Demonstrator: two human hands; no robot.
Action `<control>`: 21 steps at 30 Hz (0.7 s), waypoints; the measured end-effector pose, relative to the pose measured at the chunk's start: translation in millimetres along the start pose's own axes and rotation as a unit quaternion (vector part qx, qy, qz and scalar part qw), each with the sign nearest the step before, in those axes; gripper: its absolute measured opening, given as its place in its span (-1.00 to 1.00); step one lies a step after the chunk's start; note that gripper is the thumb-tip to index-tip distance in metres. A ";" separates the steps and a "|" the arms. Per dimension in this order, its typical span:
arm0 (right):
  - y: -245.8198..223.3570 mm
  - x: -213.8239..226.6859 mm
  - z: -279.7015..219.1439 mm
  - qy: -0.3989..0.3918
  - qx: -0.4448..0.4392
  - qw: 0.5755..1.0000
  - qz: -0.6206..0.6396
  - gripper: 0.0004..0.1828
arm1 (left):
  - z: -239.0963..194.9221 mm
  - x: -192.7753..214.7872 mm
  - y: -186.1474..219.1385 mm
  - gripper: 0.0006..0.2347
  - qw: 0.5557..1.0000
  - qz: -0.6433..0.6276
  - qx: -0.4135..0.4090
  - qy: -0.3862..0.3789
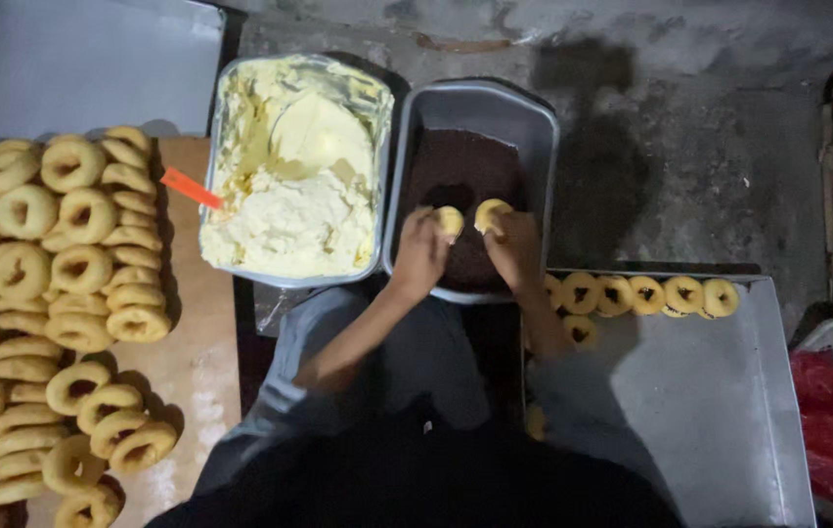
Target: The person sits on the floor and repeatedly picks up ring-shaped donuts, inserts a dark filling into the center hole using fingers, and places the filled donuts onto a metal tray. The process continues with multiple donuts taken from a nearby tray.
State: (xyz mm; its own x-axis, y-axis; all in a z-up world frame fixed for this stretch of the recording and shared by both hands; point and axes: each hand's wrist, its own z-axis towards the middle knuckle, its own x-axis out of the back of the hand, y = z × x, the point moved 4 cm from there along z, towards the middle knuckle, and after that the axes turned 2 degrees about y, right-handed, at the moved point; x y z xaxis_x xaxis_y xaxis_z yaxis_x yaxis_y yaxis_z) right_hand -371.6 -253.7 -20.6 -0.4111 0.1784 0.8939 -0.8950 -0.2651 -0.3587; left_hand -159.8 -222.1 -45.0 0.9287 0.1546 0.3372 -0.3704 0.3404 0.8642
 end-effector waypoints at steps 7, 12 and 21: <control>30.8 -15.8 -43.8 0.102 -0.265 0.562 0.777 -0.67 | 8.4 -34.7 -10.7 -0.85 0.986 0.136 -0.065 -0.069; -17.6 17.9 -51.7 0.117 -0.108 0.830 0.535 -0.63 | -28.4 -38.3 -25.0 -0.80 0.752 -0.488 0.437 0.072; -53.6 42.2 -46.1 0.059 -0.301 0.716 0.627 -0.50 | -21.7 -44.9 22.7 -0.81 0.710 -0.554 0.434 0.042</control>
State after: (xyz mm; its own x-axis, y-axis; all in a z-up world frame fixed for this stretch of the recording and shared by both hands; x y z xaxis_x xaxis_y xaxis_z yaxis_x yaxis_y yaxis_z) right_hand -349.0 -188.3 24.0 -0.9366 0.2463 -0.2491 0.2933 0.1624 -0.9421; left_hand -210.3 -201.1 -48.6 0.6236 0.3044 -0.7200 0.7701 -0.3976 0.4989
